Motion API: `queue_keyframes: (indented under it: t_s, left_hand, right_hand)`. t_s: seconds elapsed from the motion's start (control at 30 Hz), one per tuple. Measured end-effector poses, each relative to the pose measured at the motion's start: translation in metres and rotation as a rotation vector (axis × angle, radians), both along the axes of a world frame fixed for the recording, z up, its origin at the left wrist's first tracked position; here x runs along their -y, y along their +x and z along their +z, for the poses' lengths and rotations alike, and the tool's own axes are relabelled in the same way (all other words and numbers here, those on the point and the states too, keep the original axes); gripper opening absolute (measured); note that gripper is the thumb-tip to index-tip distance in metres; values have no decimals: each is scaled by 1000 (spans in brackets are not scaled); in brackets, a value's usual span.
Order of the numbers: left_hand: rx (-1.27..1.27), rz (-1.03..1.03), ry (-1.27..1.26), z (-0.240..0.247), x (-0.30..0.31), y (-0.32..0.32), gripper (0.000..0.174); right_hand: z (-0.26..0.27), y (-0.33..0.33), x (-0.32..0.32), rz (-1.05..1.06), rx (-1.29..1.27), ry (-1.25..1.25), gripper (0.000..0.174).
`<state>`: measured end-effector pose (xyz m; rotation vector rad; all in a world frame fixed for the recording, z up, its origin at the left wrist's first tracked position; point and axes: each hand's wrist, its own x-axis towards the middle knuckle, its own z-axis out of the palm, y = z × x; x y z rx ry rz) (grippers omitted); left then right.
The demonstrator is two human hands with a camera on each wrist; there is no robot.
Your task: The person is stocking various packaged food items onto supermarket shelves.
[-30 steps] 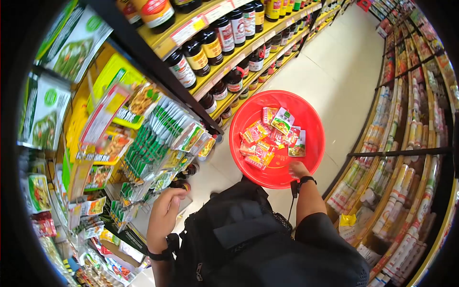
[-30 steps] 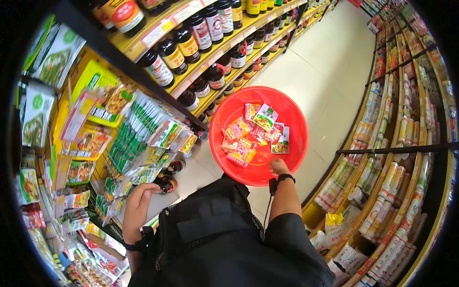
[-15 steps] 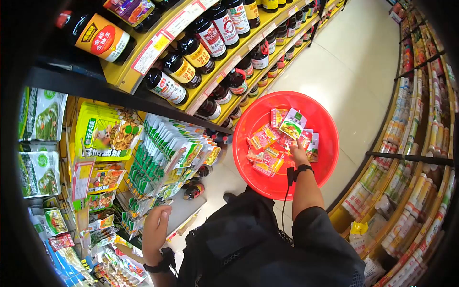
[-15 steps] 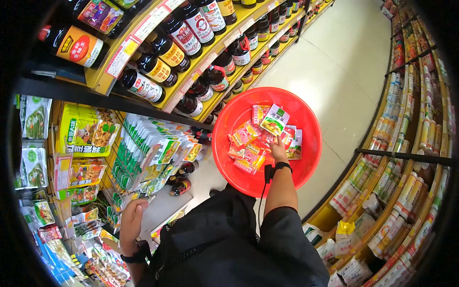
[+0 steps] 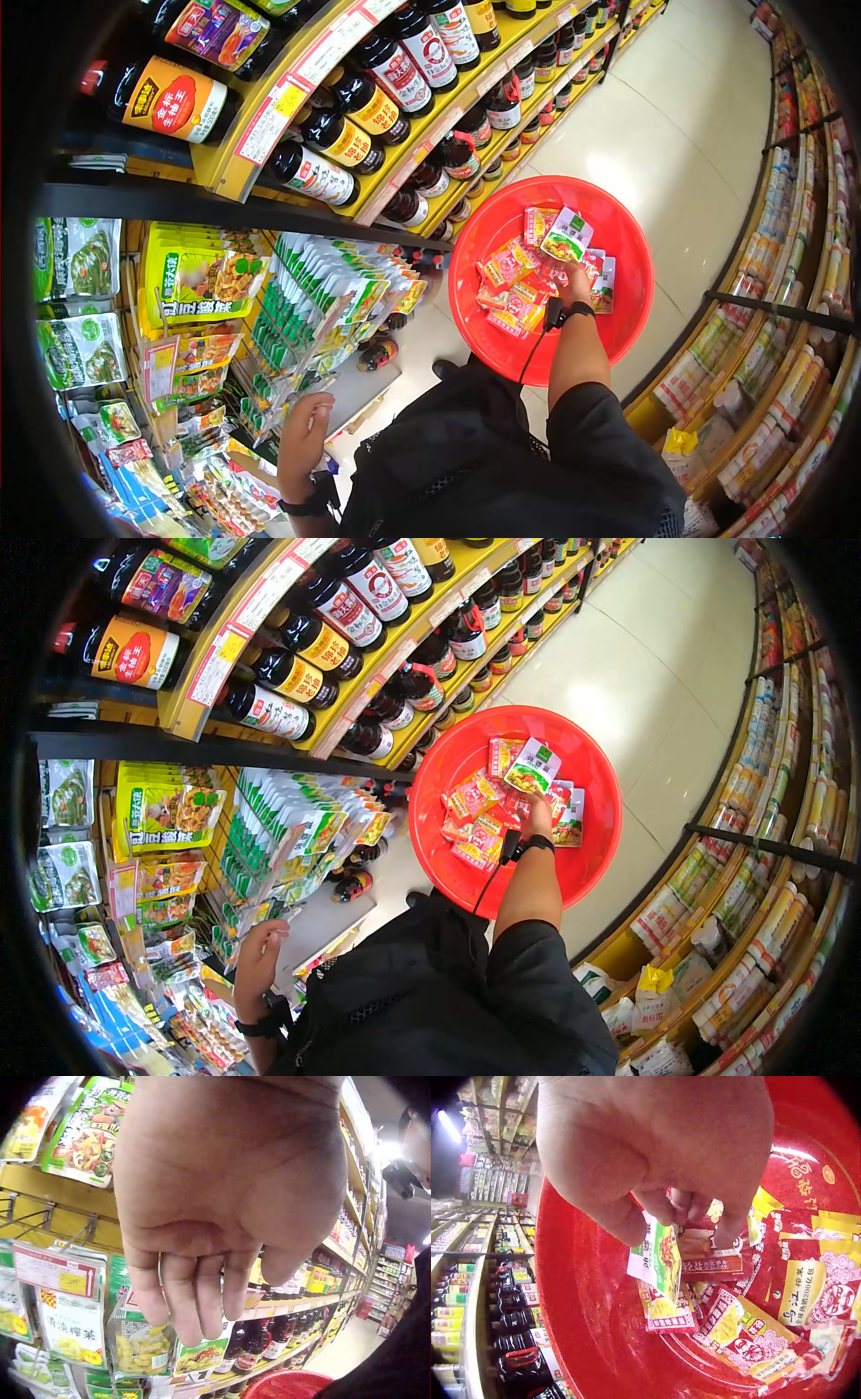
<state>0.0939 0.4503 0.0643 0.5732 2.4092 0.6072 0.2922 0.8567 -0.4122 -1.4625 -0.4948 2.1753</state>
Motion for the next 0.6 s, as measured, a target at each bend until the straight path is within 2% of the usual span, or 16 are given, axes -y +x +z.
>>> queue_keyframes:
  t_s: [0.2,0.23,0.33,0.37,0.47,0.6]
  left_hand:
    - [31,-9,7,-1,-10,-2,25]
    - [28,-9,10,-2,-11,-1,26]
    - [26,-19,13,-4,-14,2,28]
    - [29,-29,11,-4,-16,2,29]
    - [36,-52,22,-4,-17,2,28]
    - [21,-100,39,-7,-16,3,28]
  right_hand:
    - [19,5,-1,15,163,91,50]
    - [22,10,-3,108,130,129,62]
    - [66,8,-6,235,165,247,59]
    - [68,9,-7,266,149,311,56]
    - [131,1,-10,370,108,499,54]
    - [186,-14,-7,520,13,802,50]
